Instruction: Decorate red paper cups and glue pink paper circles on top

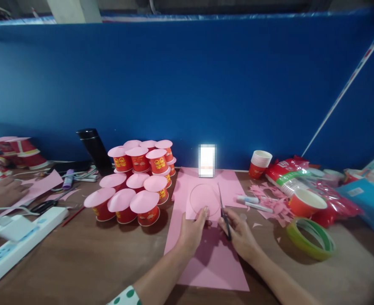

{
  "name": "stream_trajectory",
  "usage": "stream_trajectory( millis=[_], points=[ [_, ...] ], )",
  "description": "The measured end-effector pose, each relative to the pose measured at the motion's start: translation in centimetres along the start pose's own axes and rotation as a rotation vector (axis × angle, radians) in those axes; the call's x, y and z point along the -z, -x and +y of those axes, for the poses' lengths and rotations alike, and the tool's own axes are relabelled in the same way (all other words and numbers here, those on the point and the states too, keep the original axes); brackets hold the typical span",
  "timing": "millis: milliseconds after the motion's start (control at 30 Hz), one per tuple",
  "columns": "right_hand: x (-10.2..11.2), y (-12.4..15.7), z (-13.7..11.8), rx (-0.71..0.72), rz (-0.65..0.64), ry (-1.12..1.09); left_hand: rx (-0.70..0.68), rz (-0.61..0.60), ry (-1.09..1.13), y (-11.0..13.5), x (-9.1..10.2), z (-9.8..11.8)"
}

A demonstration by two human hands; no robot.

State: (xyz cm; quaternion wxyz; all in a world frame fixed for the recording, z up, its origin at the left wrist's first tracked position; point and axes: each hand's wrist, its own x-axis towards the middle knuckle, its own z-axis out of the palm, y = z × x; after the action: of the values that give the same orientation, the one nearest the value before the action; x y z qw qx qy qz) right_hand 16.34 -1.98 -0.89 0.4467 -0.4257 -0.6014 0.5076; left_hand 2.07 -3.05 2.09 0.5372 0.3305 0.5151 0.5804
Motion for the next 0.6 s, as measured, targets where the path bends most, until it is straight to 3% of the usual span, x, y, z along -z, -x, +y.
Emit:
stream_trajectory(
  millis=[267,600],
  points=[
    [-0.02,0.07,0.03,-0.004,-0.002,-0.016,0.003,-0.026,-0.054,-0.61,0.39,-0.91],
    [0.08,0.11,0.00,-0.003,-0.023,0.007,0.066,0.049,-0.097,-0.66,0.48,-1.03]
  ],
)
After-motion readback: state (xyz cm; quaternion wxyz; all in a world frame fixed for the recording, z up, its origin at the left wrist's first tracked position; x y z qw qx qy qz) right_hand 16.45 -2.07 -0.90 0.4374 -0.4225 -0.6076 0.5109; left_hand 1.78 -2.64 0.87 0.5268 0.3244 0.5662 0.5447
